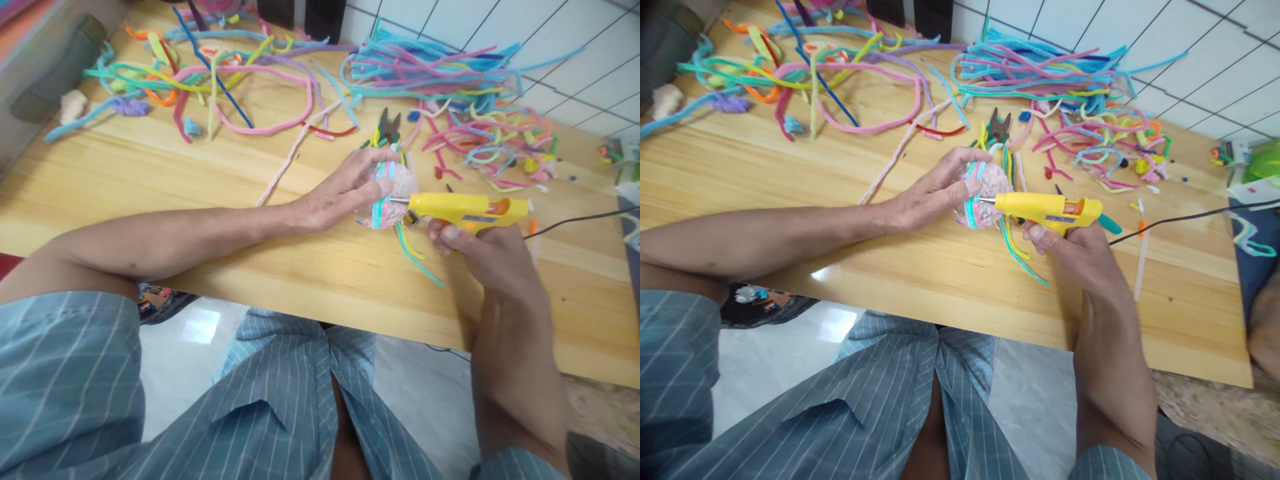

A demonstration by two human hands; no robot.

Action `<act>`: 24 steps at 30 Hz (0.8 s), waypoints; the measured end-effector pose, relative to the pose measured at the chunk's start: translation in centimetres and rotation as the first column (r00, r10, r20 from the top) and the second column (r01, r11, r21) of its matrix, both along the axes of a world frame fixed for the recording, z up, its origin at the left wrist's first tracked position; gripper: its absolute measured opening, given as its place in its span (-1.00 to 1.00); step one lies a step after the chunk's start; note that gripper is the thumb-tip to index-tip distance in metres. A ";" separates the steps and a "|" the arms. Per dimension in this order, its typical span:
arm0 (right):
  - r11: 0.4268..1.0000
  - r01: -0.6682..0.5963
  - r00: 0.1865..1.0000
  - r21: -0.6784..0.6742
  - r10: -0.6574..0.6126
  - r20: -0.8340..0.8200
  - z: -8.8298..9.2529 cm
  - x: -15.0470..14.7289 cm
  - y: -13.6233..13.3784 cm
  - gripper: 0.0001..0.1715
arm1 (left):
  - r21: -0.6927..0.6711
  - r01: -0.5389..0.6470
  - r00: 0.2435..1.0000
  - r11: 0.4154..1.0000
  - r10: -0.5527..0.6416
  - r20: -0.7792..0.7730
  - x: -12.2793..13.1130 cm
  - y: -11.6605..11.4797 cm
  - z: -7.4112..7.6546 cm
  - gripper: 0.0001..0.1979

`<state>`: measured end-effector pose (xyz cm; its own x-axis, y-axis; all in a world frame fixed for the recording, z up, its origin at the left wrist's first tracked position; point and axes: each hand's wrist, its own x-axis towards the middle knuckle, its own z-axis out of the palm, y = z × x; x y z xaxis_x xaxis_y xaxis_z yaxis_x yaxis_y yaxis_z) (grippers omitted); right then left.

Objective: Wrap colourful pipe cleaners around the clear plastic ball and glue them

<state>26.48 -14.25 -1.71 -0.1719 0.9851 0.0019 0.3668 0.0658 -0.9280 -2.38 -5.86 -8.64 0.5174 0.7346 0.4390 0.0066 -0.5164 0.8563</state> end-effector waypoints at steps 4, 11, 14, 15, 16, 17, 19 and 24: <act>0.999 0.031 0.999 0.015 -0.031 -0.022 0.7 0.2 0.0 -0.49 | 0.009 -0.001 1.000 1.000 0.001 0.012 0.2 0.0 0.0 -0.32; 0.897 0.390 0.918 0.206 -0.361 -0.166 4.0 3.7 0.1 -0.35 | 0.041 0.009 0.999 0.999 -0.008 -0.033 -0.3 -0.5 0.1 -0.40; 0.807 0.526 0.848 0.269 -0.520 -0.099 4.3 8.7 0.4 -0.31 | 0.073 0.007 0.998 0.997 -0.002 -0.067 -0.7 -0.7 0.2 -0.42; 0.781 0.564 0.820 0.269 -0.566 -0.077 4.0 10.7 0.5 -0.30 | 0.085 0.013 0.997 0.996 -0.006 -0.079 -0.8 -0.7 0.2 -0.41; 0.743 0.609 0.783 0.276 -0.619 -0.063 3.5 12.8 0.5 -0.28 | 0.096 0.017 0.996 0.995 -0.008 -0.090 -0.9 -0.7 0.3 -0.41; 0.713 0.646 0.747 0.274 -0.664 -0.034 2.8 14.9 0.6 -0.28 | 0.108 0.026 0.994 0.994 -0.014 -0.106 -1.0 -0.8 0.3 -0.41; 0.658 0.698 0.685 0.282 -0.729 0.005 1.1 18.4 0.7 -0.37 | 0.146 0.052 0.992 0.988 -0.034 -0.125 -1.1 -0.9 0.4 -0.43; 0.698 0.655 0.673 0.289 -0.713 0.195 -3.4 23.7 1.5 -0.56 | 0.204 0.051 0.991 0.978 -0.025 -0.129 -1.2 -1.3 0.4 -0.44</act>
